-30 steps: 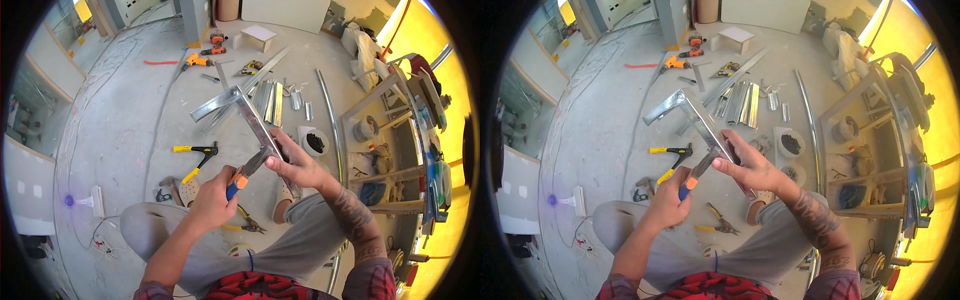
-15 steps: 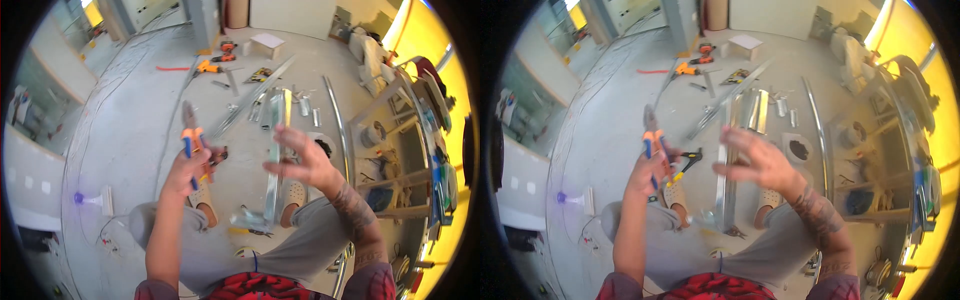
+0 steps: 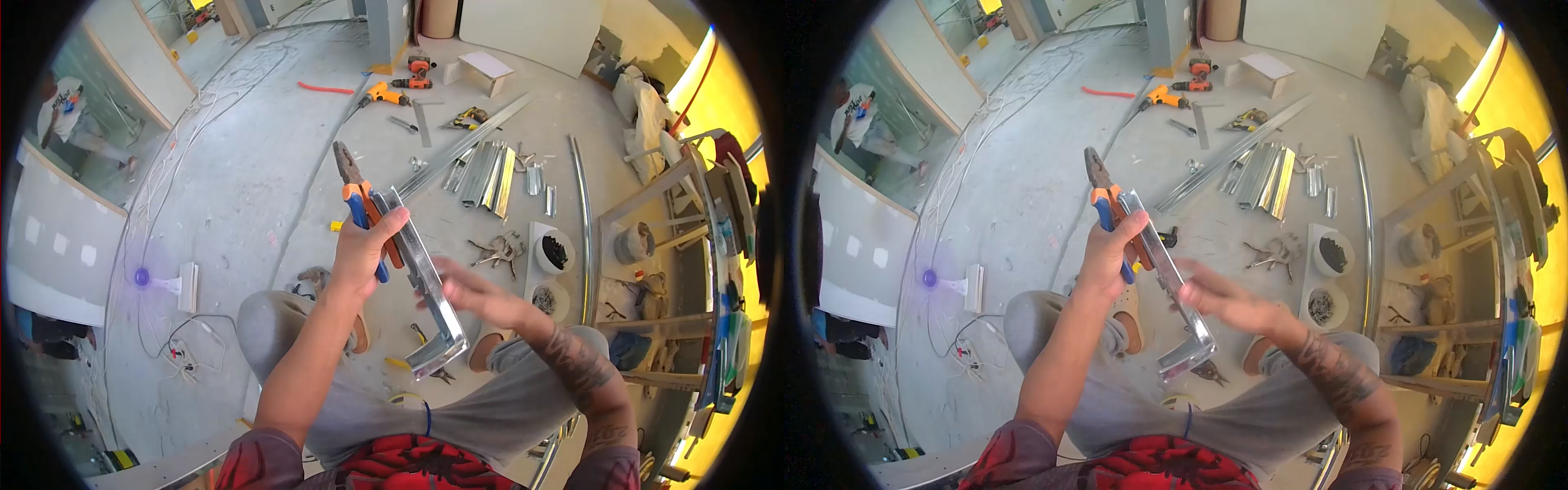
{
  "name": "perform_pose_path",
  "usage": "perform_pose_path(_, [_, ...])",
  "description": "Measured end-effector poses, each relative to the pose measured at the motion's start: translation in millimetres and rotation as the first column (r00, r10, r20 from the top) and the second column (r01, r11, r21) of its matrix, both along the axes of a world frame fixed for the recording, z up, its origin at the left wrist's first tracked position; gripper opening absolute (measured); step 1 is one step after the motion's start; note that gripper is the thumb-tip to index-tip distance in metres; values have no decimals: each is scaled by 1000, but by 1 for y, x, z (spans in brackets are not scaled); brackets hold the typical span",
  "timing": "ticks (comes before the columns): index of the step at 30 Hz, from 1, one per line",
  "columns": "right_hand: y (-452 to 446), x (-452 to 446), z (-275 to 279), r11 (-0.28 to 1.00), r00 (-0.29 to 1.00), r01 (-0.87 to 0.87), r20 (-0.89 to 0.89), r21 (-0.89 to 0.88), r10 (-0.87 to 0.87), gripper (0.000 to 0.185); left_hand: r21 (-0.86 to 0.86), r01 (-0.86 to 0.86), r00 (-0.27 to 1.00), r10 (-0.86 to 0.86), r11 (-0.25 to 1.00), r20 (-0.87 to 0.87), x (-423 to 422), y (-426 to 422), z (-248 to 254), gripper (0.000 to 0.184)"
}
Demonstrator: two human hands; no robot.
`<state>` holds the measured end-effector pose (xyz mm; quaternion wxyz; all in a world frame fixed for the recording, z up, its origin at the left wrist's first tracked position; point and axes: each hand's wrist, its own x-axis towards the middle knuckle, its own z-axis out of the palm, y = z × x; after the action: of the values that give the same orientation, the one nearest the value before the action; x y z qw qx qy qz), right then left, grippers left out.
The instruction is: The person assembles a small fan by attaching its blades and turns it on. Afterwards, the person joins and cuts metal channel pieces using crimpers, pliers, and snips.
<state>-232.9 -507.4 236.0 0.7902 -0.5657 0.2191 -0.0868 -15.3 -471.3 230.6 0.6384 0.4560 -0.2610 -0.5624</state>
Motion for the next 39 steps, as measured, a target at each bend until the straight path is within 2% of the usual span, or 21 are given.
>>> perform_pose_path(1, [1, 4, -2, 1000, 1000, 0, 2, 4, 0, 55, -28, -68, 998, 68, 997, 2, 0, -2, -3, 31])
perform_pose_path(3, [2, 10, -5, 986, 990, -120, -87, -119, 110, 57, -8, -92, 995, 91, 996, -28, -1, -1, 2, 37])
perform_pose_path(4, [1, 8, -4, 997, 998, -9, -67, -81, 4, 50, 64, -186, 982, 188, 980, -27, 0, 0, 8, 40])
perform_pose_path(5, [-6, 4, -1, 997, 998, 17, -63, -81, -22, 50, 132, -270, 961, 275, 954, -19, 1, -1, 14, 43])
perform_pose_path(7, [-28, -11, 10, 994, 991, 107, -76, -4, -107, 56, 169, -174, 985, 174, 970, 17, 30, 3, -20, 42])
perform_pose_path(9, [-42, -28, 18, 983, 981, 181, -64, -33, -183, 53, 240, 37, 986, 3, 970, -167, 46, 16, -44, 42])
perform_pose_path(13, [-58, -46, 26, 969, 971, 224, -60, -106, -231, 56, 166, 88, 982, -58, 982, -181, 16, 37, -51, 55])
perform_pose_path(14, [-60, -50, 27, 958, 968, 208, -98, -196, -230, 60, 38, 198, 977, -200, 979, 67, 8, 39, -50, 54])
perform_pose_path(15, [-62, -54, 27, 942, 963, 185, -140, -282, -231, 65, -60, 330, 900, -295, 942, 321, 0, 39, -45, 53])
perform_pose_path(16, [-64, -56, 30, 940, 961, 193, -140, -281, -239, 65, -45, 419, 777, -333, 907, 533, -6, 39, -34, 53])
perform_pose_path(17, [-65, -57, 34, 913, 962, 141, -164, -383, -218, 69, -44, 426, 775, -339, 904, 533, -12, 38, -27, 53])
perform_pose_path(18, [-65, -58, 36, 874, 962, 83, -192, -478, -196, 74, -17, 456, 715, -355, 890, 602, -19, 38, -23, 54])
perform_pose_path(19, [-65, -59, 36, 875, 961, 84, -193, -476, -198, 74, 15, 481, 650, -368, 876, 665, -25, 37, -21, 55])
perform_pose_path(22, [-62, -58, 38, 874, 980, 59, -139, -483, -143, 77, 2, 470, 627, -336, 883, 703, -35, 33, -20, 54])
perform_pose_path(27, [-55, -58, 52, 902, 966, 46, -212, -429, -150, 64, -72, 516, 532, -254, 853, 808, -40, 28, -15, 48])
perform_pose_path(29, [-54, -58, 49, 905, 967, 38, -211, -424, -140, 61, -57, 551, 500, -276, 832, 821, -42, 29, -12, 54])
perform_pose_path(30, [-54, -58, 48, 907, 969, 31, -211, -421, -131, 58, -55, 550, 500, -276, 833, 821, -43, 29, -12, 54])
perform_pose_path(32, [-54, -59, 49, 910, 969, 37, -210, -413, -134, 57, -29, 505, 595, -325, 862, 735, -46, 30, -12, 54])
perform_pose_path(36, [-53, -59, 48, 927, 967, 45, -215, -374, -134, 55, -66, 483, 596, -273, 873, 756, -46, 29, -16, 42])
perform_pose_path(38, [-50, -57, 51, 931, 971, 53, -200, -360, -132, 55, -136, 494, 554, -191, 859, 810, -47, 29, -15, 56])
perform_pose_path(39, [-49, -57, 52, 936, 974, 59, -185, -347, -130, 55, -134, 494, 555, -193, 859, 809, -46, 29, -16, 56])
